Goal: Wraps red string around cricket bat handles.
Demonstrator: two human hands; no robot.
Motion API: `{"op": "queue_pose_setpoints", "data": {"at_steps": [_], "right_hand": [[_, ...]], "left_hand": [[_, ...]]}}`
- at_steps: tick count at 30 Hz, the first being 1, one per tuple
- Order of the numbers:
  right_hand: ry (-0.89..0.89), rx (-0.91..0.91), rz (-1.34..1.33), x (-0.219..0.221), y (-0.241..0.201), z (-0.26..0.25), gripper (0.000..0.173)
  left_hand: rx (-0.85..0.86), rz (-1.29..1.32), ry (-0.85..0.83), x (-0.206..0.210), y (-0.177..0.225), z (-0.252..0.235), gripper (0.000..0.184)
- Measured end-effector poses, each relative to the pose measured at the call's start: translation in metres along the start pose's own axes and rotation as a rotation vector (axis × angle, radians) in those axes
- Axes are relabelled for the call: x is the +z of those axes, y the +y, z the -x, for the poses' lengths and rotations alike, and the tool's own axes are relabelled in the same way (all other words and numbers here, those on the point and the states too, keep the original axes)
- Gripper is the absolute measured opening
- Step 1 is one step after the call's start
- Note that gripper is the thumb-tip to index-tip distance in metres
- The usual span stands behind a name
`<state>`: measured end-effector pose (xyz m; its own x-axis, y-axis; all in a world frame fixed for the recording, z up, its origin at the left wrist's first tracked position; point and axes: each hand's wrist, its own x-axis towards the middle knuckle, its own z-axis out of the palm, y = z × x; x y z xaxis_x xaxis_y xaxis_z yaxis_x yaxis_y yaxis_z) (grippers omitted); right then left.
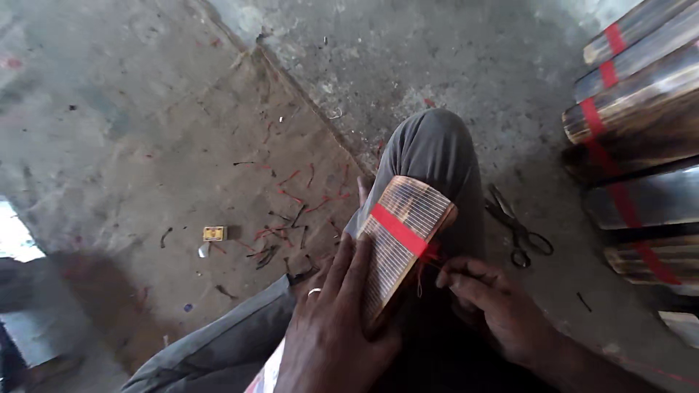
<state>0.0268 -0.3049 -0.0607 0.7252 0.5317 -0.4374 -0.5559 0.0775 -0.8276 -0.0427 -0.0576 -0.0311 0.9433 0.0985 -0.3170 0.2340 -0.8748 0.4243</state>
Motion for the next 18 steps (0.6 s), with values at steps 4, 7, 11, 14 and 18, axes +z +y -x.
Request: {"op": "queue_pose_setpoints", "data": {"at_steps": [4,7,11,14,18], "right_hand": [[-0.163,-0.081,-0.064,0.014,-0.025,-0.003,0.019],[-0.176,-0.074,-0.099,0.021,-0.031,-0.008,0.020],[-0.087,0.028,-0.033,0.018,-0.025,-0.024,0.021],[-0.048,0.086,-0.067,0.021,-0.022,-0.029,0.021],[0.054,0.134,-0.064,0.020,-0.013,-0.025,0.019]], "left_hand": [[-0.024,0.539,-0.449,-0.047,-0.008,0.003,0.104],[-0.054,0.719,-0.593,-0.056,-0.015,-0.001,0.084],[-0.003,0.335,-0.086,-0.053,-0.008,0.011,0.067],[0.075,-0.194,0.269,-0.024,0.024,0.022,0.076],[0.022,-0.562,0.337,0.036,0.034,0.016,0.082]]}}
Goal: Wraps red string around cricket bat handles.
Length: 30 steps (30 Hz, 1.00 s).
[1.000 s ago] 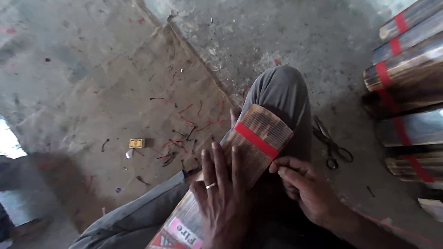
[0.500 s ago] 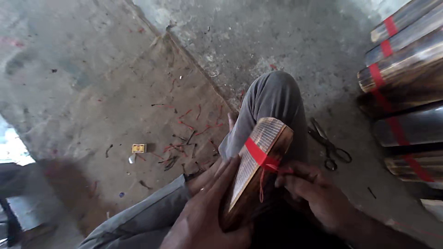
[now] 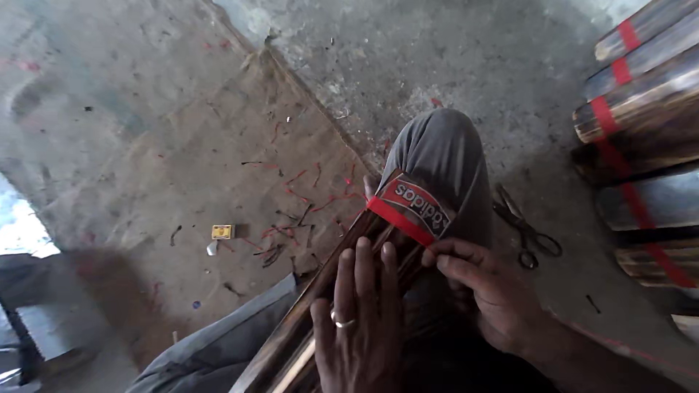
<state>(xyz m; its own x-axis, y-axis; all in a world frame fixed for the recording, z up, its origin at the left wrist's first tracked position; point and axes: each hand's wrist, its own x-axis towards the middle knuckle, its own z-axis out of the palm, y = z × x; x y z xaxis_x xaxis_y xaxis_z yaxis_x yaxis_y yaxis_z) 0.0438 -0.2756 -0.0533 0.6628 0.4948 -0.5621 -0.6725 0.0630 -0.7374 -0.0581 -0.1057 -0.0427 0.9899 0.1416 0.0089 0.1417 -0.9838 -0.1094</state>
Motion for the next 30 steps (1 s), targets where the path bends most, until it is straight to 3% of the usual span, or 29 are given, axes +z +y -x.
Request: {"op": "queue_pose_setpoints", "data": {"at_steps": [12,18,24,30], "right_hand": [[0.007,0.065,-0.237,-0.024,0.036,0.012,0.019],[-0.029,0.049,-0.242,-0.023,0.034,0.007,0.019],[-0.192,-0.105,-0.141,-0.008,0.011,0.010,0.019],[-0.221,-0.221,-0.078,0.004,-0.006,0.015,0.018]], "left_hand": [[0.008,-0.003,0.042,0.004,0.001,-0.016,0.063],[0.004,0.042,0.029,-0.002,-0.005,-0.024,0.067],[0.062,0.535,-0.294,-0.044,-0.051,-0.049,0.096],[0.087,1.156,-0.614,-0.035,-0.079,-0.056,0.097]]}}
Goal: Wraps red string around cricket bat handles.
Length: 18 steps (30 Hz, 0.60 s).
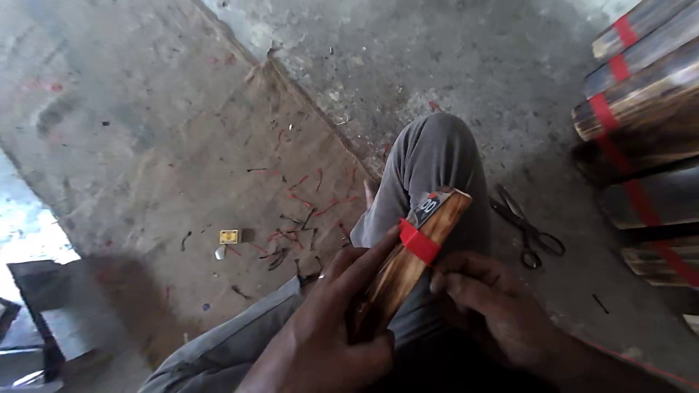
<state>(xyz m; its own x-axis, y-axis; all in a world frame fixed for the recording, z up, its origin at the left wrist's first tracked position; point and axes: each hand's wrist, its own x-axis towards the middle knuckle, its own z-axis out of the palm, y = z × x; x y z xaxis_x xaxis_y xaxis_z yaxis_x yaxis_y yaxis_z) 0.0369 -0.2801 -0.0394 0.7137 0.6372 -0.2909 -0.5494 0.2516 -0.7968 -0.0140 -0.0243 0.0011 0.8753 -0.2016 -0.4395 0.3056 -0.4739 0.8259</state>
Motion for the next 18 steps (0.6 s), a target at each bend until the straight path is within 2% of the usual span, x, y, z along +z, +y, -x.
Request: {"op": "queue_pose_setpoints", "data": {"at_steps": [2,4,7,9,11,13,18], "right_hand": [[0.018,0.005,0.029,-0.001,0.003,-0.004,0.019],[0.043,0.019,0.073,-0.002,0.006,-0.012,0.020],[0.059,0.022,0.095,0.003,0.003,-0.027,0.022],[0.076,0.042,0.109,0.010,-0.001,-0.037,0.023],[0.103,0.068,0.145,0.017,-0.001,-0.043,0.024],[0.123,0.099,0.141,0.018,0.002,-0.045,0.024],[0.209,0.147,0.247,-0.001,0.013,-0.022,0.022]], "left_hand": [[-0.003,0.104,-0.045,0.000,-0.009,-0.003,0.091],[0.007,0.071,0.012,-0.002,-0.013,-0.003,0.080],[0.065,-0.271,0.307,0.006,-0.006,0.005,0.066],[0.048,-0.593,0.561,0.035,-0.003,0.008,0.062],[-0.054,-0.874,0.682,0.073,-0.009,0.004,0.080],[-0.162,-1.015,0.709,0.099,-0.025,-0.008,0.100],[-0.203,-0.912,0.698,0.102,-0.035,-0.028,0.118]]}}
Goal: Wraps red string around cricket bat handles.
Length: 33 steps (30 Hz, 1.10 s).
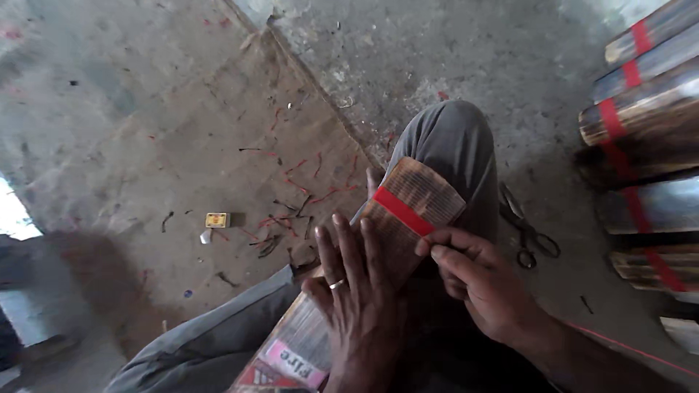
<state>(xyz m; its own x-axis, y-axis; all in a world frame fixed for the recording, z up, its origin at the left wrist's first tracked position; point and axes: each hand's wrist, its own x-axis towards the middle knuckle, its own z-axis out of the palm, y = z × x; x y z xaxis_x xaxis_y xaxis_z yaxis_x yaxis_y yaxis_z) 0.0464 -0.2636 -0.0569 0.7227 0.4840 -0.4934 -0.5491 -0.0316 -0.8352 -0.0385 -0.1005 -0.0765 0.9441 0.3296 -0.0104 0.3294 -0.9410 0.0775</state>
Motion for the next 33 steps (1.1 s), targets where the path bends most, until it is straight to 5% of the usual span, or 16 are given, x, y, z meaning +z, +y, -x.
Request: {"op": "queue_pose_setpoints", "data": {"at_steps": [5,14,20,25,28,31,33], "right_hand": [[0.080,0.058,-0.052,-0.032,0.035,0.025,0.021],[0.021,0.016,-0.039,-0.031,0.026,0.024,0.021],[-0.176,-0.091,-0.111,-0.013,-0.009,0.021,0.019],[-0.265,-0.103,-0.251,-0.001,-0.019,0.020,0.019],[-0.189,-0.013,-0.219,-0.002,-0.012,0.011,0.020],[-0.132,0.052,-0.180,-0.004,-0.008,0.000,0.021],[-0.097,0.081,-0.170,-0.003,-0.008,-0.001,0.020]], "left_hand": [[0.009,0.017,-0.006,0.006,0.001,-0.005,0.121],[0.052,0.144,-0.140,-0.021,-0.014,-0.016,0.115],[-0.036,0.659,-0.750,-0.082,-0.047,-0.038,0.100],[0.019,1.125,-1.066,-0.080,-0.068,-0.048,0.065],[-0.019,0.960,-0.720,-0.079,-0.071,-0.041,0.040],[0.093,0.421,-0.165,-0.086,-0.049,-0.022,0.062],[0.157,0.132,-0.038,-0.071,-0.021,-0.003,0.082]]}}
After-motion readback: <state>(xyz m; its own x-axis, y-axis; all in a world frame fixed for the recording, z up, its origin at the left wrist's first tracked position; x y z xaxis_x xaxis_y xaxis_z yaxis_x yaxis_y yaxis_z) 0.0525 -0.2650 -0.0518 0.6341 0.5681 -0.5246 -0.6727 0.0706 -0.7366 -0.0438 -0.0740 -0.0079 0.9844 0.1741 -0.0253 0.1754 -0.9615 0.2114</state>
